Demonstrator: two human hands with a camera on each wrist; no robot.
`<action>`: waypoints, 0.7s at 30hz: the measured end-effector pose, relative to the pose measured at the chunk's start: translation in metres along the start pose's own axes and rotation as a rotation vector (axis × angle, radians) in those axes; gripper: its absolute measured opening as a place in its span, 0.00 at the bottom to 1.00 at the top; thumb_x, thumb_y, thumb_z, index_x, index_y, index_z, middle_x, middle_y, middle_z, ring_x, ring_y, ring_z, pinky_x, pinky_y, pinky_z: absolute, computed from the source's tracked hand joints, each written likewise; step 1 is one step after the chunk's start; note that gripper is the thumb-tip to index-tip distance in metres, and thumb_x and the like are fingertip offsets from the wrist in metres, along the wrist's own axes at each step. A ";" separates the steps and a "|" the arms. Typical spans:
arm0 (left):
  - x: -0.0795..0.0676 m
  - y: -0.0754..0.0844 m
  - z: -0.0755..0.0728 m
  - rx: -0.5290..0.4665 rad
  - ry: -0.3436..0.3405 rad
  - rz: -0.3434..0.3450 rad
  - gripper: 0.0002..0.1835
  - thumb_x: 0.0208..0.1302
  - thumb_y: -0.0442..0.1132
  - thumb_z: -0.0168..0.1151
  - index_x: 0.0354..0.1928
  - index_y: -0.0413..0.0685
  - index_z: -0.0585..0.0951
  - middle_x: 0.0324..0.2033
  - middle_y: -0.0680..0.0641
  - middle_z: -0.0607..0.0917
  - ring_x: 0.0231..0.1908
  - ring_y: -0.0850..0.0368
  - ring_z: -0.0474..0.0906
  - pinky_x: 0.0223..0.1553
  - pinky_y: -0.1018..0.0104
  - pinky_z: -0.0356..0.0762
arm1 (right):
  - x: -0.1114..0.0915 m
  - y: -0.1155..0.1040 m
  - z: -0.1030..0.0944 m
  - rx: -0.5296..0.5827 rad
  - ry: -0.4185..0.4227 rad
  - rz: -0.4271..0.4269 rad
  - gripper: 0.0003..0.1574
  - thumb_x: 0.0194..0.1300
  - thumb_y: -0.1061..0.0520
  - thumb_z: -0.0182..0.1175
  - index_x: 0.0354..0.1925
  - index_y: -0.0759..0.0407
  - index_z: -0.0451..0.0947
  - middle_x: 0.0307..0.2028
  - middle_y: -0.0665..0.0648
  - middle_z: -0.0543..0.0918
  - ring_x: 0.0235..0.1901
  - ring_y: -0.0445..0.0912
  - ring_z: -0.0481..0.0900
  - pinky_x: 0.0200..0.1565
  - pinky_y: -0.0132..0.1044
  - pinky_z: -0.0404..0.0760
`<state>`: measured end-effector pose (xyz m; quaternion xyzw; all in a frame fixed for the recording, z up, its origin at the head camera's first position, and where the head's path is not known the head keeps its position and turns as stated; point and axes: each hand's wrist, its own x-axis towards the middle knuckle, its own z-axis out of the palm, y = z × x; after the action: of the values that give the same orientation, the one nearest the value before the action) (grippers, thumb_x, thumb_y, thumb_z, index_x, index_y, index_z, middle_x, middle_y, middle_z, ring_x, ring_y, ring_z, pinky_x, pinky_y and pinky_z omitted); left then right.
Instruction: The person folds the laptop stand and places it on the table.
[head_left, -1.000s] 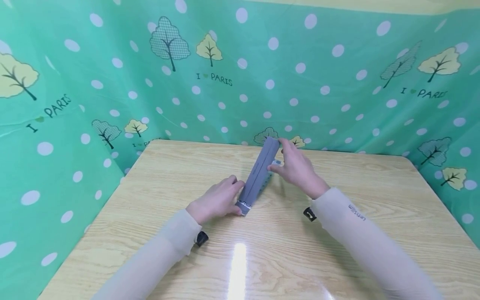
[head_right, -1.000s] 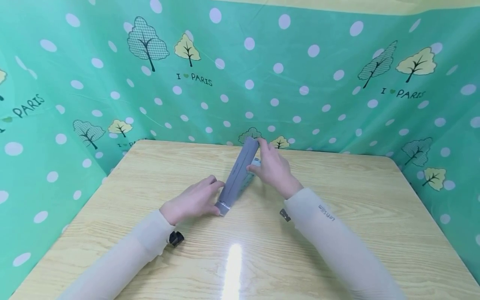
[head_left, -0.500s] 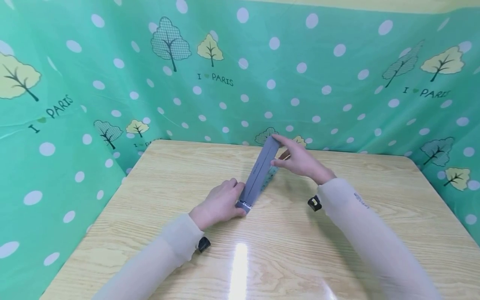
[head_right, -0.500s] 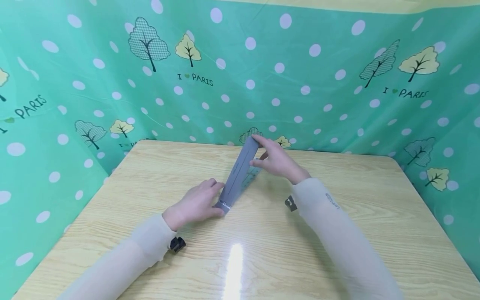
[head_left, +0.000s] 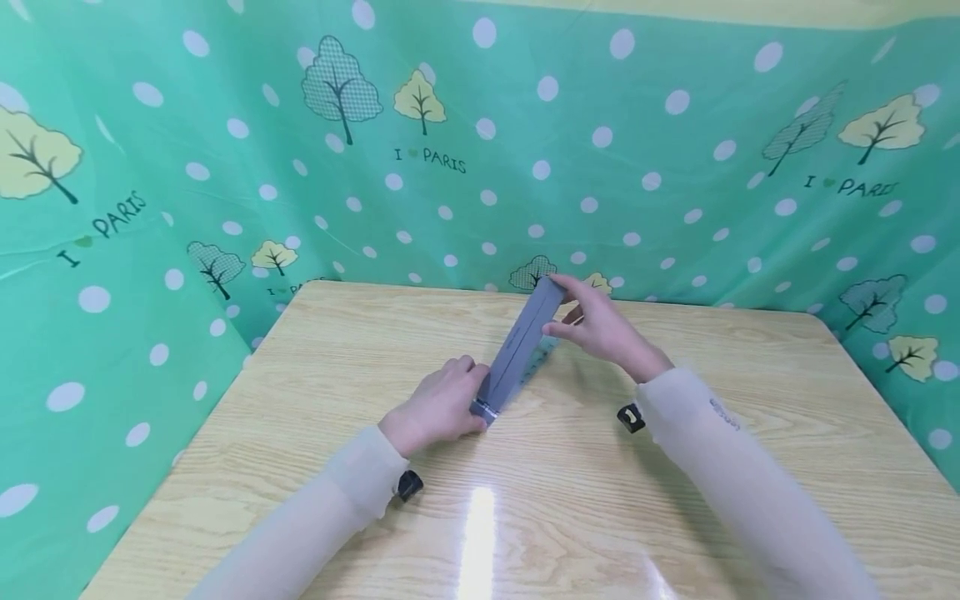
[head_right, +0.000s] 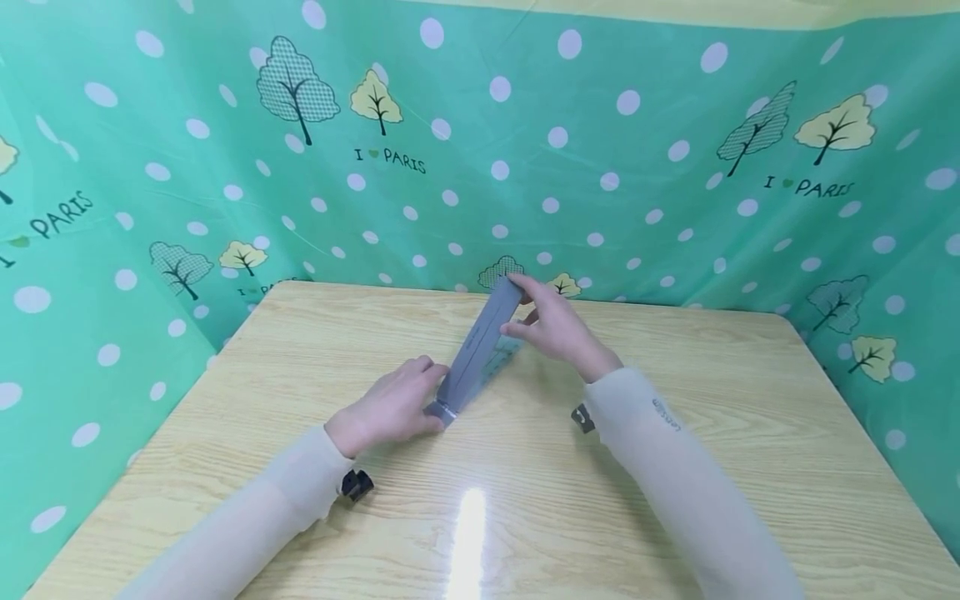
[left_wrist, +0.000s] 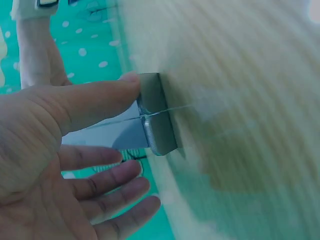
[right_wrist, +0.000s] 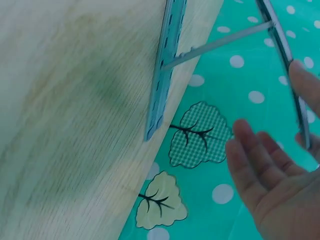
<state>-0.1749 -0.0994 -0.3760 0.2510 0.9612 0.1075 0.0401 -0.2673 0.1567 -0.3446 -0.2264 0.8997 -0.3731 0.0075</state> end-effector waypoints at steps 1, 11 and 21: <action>0.001 -0.002 0.000 -0.002 -0.006 0.004 0.42 0.46 0.47 0.76 0.63 0.39 0.69 0.45 0.44 0.75 0.41 0.55 0.69 0.35 0.66 0.74 | -0.002 -0.001 0.001 -0.013 0.012 -0.002 0.53 0.57 0.47 0.69 0.73 0.49 0.52 0.51 0.57 0.73 0.41 0.51 0.79 0.43 0.43 0.82; 0.008 -0.024 -0.007 -0.079 -0.076 0.030 0.44 0.45 0.39 0.75 0.67 0.48 0.68 0.47 0.48 0.74 0.42 0.57 0.68 0.42 0.66 0.74 | -0.023 -0.011 0.008 -0.208 0.139 0.013 0.52 0.57 0.42 0.68 0.71 0.54 0.55 0.50 0.56 0.75 0.41 0.53 0.77 0.41 0.44 0.79; 0.015 -0.031 -0.012 -0.079 -0.112 0.017 0.44 0.46 0.32 0.72 0.69 0.53 0.66 0.49 0.49 0.73 0.43 0.57 0.67 0.43 0.67 0.74 | -0.041 -0.027 0.014 -0.437 0.241 0.056 0.53 0.57 0.36 0.65 0.69 0.59 0.55 0.53 0.66 0.76 0.38 0.58 0.80 0.27 0.49 0.80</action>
<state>-0.2047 -0.1210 -0.3715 0.2630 0.9503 0.1314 0.1026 -0.2174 0.1476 -0.3434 -0.1513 0.9594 -0.1936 -0.1388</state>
